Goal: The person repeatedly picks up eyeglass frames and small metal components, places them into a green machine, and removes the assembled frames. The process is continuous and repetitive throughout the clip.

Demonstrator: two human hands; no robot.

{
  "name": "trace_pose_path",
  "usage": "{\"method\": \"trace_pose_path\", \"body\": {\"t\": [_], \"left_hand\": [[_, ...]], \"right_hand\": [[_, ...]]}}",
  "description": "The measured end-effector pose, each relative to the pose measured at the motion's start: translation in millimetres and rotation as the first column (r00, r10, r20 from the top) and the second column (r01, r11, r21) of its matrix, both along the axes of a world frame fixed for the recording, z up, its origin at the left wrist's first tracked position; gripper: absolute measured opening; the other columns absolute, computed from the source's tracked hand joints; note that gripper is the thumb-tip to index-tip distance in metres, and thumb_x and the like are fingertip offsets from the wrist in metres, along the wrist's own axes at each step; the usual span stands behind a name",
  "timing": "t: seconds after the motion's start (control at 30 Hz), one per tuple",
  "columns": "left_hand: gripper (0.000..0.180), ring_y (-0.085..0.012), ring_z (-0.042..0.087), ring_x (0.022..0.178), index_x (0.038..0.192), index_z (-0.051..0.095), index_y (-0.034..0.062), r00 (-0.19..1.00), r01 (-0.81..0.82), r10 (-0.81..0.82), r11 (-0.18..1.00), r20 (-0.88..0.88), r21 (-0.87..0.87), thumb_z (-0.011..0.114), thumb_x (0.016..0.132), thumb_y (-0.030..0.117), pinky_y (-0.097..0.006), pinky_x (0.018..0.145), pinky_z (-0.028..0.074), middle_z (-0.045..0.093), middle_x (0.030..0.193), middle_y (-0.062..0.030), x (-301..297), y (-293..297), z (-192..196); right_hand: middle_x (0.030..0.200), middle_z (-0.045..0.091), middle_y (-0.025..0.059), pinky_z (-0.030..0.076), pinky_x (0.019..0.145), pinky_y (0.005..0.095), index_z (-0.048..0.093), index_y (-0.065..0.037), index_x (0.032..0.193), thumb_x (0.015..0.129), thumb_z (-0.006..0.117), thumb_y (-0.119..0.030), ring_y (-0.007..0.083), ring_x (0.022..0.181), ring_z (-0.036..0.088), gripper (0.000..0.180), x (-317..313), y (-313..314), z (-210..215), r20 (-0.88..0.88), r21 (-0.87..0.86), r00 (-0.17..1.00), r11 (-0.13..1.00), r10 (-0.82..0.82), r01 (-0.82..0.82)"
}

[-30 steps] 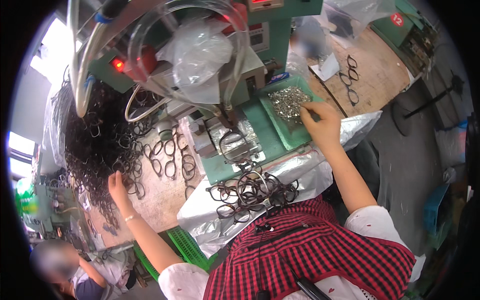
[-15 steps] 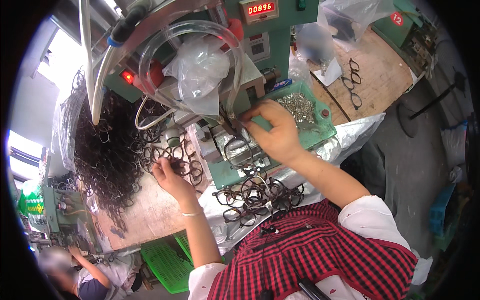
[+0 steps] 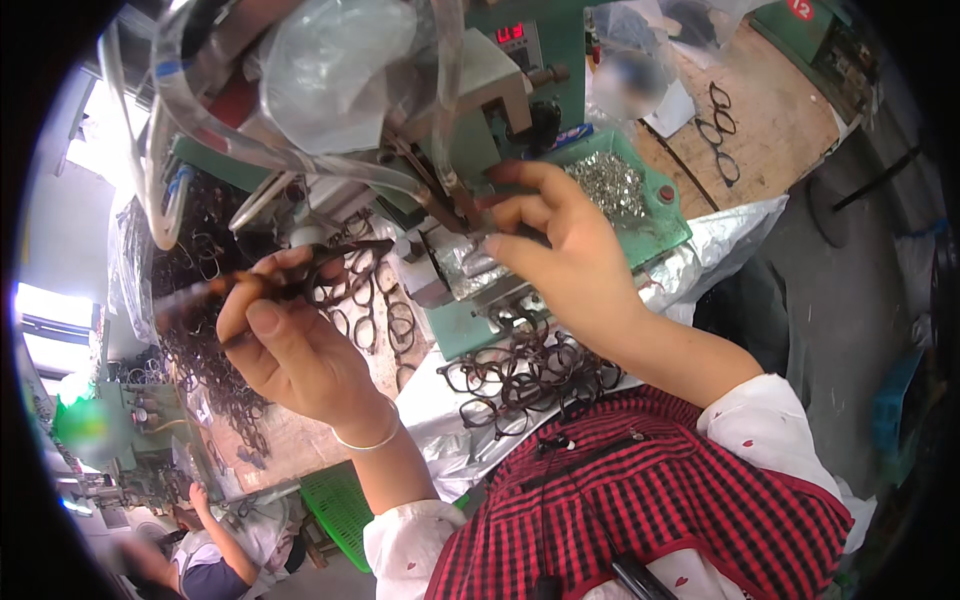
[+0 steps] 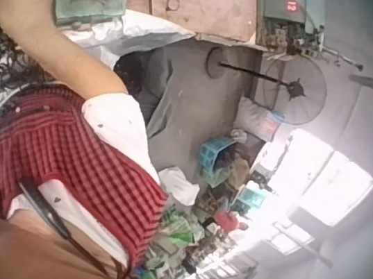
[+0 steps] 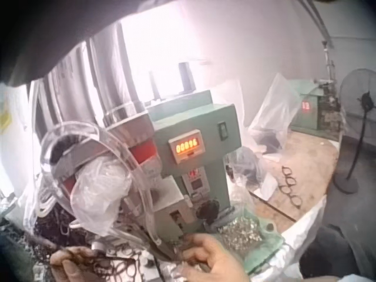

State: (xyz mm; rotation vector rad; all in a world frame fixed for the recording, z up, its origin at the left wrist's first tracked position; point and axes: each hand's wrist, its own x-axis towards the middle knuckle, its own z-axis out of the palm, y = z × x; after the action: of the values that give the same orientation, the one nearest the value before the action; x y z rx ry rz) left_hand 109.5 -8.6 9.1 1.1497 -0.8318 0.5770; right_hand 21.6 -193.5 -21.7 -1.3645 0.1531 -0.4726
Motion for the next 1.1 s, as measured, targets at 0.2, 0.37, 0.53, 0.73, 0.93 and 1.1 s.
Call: {"method": "trace_pose_path", "body": {"t": [0.2, 0.37, 0.53, 0.73, 0.93, 1.1], "left_hand": [[0.006, -0.0252, 0.072, 0.083, 0.092, 0.071, 0.0082, 0.947, -0.176, 0.023, 0.873, 0.321, 0.456, 0.069, 0.087, 0.012, -0.041, 0.08, 0.052, 0.076, 0.097, -0.0112, -38.2, -8.9, -39.8], [0.032, -0.0233, 0.06, 0.084, 0.099, 0.076, 0.013, 0.808, -0.283, -0.163, 0.734, 0.565, 0.617, 0.069, 0.069, 0.017, -0.046, 0.086, 0.055, 0.07, 0.112, -0.0037, -29.1, -24.0, -50.9], [0.034, -0.0232, 0.055, 0.081, 0.105, 0.073, 0.0121, 0.815, -0.241, -0.192, 0.746, 0.546, 0.621, 0.067, 0.073, 0.021, -0.046, 0.089, 0.053, 0.069, 0.117, -0.0048, -22.9, -13.1, -60.3], [0.034, -0.0296, 0.062, 0.098, 0.108, 0.073, 0.0118, 0.934, -0.23, -0.006, 0.753, 0.356, 0.617, 0.078, 0.075, 0.014, -0.051, 0.1, 0.048, 0.068, 0.12, -0.0072, -56.5, -13.8, -71.1], [0.022, -0.0307, 0.065, 0.108, 0.114, 0.066, 0.0062, 0.633, -0.773, 0.528, 0.387, 0.567, 0.503, 0.067, 0.092, 0.009, -0.043, 0.097, 0.05, 0.069, 0.116, -0.0156, -84.7, 85.0, -69.9], [0.021, -0.0265, 0.065, 0.101, 0.106, 0.066, -0.0012, 0.625, -0.701, 0.78, 0.543, 0.032, 0.463, 0.068, 0.085, -0.004, -0.036, 0.087, 0.054, 0.069, 0.11, -0.0125, 13.1, 165.9, -22.7]], "right_hand": [[0.123, 0.067, 0.0125, 0.047, 0.1, 0.0349, 0.065, -0.003, 0.122, 0.092, 0.065, -0.014, 0.0236, 0.113, 0.064, 0.033, -9.9, -39.7, -25.3, 0.141, -0.723, 0.985, 0.669, -0.1, 0.171], [0.098, 0.07, 0.0129, 0.052, 0.08, 0.0327, 0.066, -0.002, 0.116, 0.088, 0.065, -0.008, 0.0222, 0.089, 0.067, 0.029, -2.8, -141.3, -110.0, 0.043, -0.557, 0.828, 0.675, -0.559, 0.484], [0.092, 0.067, 0.0136, 0.051, 0.08, 0.0411, 0.067, -0.003, 0.111, 0.081, 0.075, -0.016, 0.0298, 0.088, 0.064, 0.034, -46.7, -93.7, -65.8, -0.221, -0.909, 0.833, 0.418, -0.507, 0.013], [0.094, 0.068, 0.0128, 0.048, 0.081, 0.0452, 0.069, -0.006, 0.101, 0.079, 0.074, -0.014, 0.0343, 0.095, 0.061, 0.024, 0.8, -105.4, -110.2, 0.106, -0.959, 0.851, 0.175, -0.515, 0.225], [0.089, 0.067, 0.0112, 0.048, 0.08, 0.0429, 0.069, -0.006, 0.092, 0.079, 0.071, -0.011, 0.0335, 0.087, 0.061, 0.013, -3.0, -104.3, -106.1, 0.287, -0.916, 0.831, 0.119, -0.477, 0.384], [0.084, 0.068, 0.0136, 0.049, 0.073, 0.0395, 0.069, -0.003, 0.089, 0.084, 0.066, -0.012, 0.0296, 0.078, 0.065, 0.011, 17.6, -126.3, -111.2, 0.191, -0.763, 0.856, 0.475, -0.481, 0.438]]}}
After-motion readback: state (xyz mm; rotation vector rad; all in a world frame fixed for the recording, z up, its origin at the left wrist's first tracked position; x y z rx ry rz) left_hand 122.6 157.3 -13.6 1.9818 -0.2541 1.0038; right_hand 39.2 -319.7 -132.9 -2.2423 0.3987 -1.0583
